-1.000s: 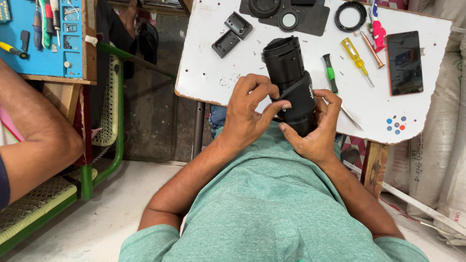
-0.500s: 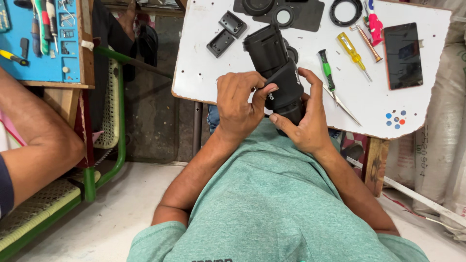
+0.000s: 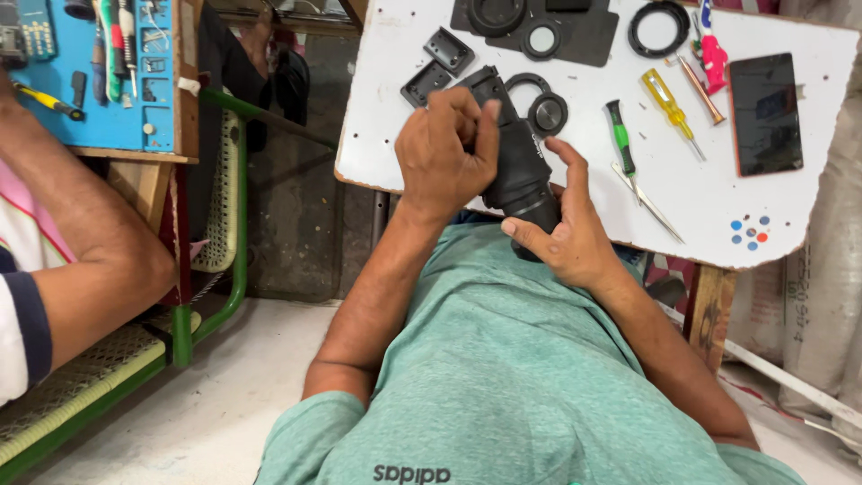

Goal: The person assembles a camera lens by hand, attaching a rubber grip and a red ring to the lens barrel. They rotate and align the parts to fit them together, then attach a lens hood to the front.

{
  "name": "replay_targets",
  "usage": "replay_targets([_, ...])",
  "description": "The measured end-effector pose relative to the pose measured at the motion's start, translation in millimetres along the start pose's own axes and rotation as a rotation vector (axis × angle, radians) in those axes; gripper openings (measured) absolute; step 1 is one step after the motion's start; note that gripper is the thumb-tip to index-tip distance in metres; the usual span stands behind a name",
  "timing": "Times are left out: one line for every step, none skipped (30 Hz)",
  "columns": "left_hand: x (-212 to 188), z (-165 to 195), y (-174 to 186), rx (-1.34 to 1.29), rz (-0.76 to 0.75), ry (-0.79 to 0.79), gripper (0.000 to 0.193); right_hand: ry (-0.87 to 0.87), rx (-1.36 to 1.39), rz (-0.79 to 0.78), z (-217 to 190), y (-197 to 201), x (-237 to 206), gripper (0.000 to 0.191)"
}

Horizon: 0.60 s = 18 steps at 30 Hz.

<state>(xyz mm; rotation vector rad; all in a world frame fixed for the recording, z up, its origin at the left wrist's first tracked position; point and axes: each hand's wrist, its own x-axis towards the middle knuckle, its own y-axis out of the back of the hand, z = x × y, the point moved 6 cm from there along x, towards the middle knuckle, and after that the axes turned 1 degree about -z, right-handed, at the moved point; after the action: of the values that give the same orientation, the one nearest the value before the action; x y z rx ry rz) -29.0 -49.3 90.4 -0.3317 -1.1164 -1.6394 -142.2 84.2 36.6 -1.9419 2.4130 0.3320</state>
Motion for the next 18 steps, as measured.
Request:
replay_targets([4,-1,1,-0.002,0.018,0.000,0.023,-0.013,-0.014,-0.002,0,2,0,0.100])
replay_targets([9,-3,2,-0.002,0.036,0.001,0.023,-0.026,-0.027,-0.007,1,3,1,0.101])
replay_targets([13,-5,4,-0.001,0.052,0.002,0.022,-0.040,-0.038,-0.011,1,3,1,0.101])
replay_targets([18,-8,3,-0.002,0.052,0.007,0.022,-0.037,0.006,-0.043,1,3,1,0.101])
replay_targets([23,-11,2,-0.005,0.052,0.014,0.023,-0.036,0.048,-0.073,1,2,0,0.100])
replay_targets([27,-14,0,-0.009,0.052,0.016,0.024,-0.033,0.091,-0.100,0,0,0,0.099])
replay_targets([32,-18,-2,-0.037,0.046,0.029,0.024,-0.025,0.129,-0.110,0,0,0,0.098])
replay_targets([35,-22,-4,-0.061,0.041,0.041,0.023,-0.014,0.167,-0.124,-1,-2,0,0.097])
replay_targets([38,-26,-6,-0.085,0.035,0.051,0.023,-0.003,0.207,-0.137,-1,-3,0,0.096])
replay_targets([41,-29,-7,-0.087,0.024,0.057,0.023,-0.006,0.244,-0.145,-1,-5,0,0.096])
replay_targets([41,-32,-8,-0.087,0.013,0.069,0.024,-0.013,0.279,-0.157,-1,-6,-1,0.096])
replay_targets([42,-34,-9,-0.089,0.004,0.081,0.024,-0.020,0.313,-0.167,-1,-7,-1,0.097])
replay_targets([42,-35,-10,-0.088,0.004,0.086,0.023,-0.024,0.289,-0.164,0,-8,-3,0.097])
replay_targets([42,-36,-10,-0.087,0.006,0.089,0.023,-0.027,0.265,-0.160,0,-8,-4,0.097])
replay_targets([42,-36,-10,-0.087,0.009,0.092,0.022,-0.029,0.238,-0.156,-1,-8,-5,0.097])
replay_targets([41,-33,-10,-0.089,0.012,0.067,0.022,-0.026,0.189,-0.140,-2,-7,-8,0.098])
replay_targets([40,-28,-10,-0.090,0.015,0.041,0.022,-0.022,0.139,-0.125,-3,-5,-10,0.098])
replay_targets([39,-24,-9,-0.090,0.023,0.011,0.022,-0.013,0.088,-0.110,-5,-4,-9,0.098])
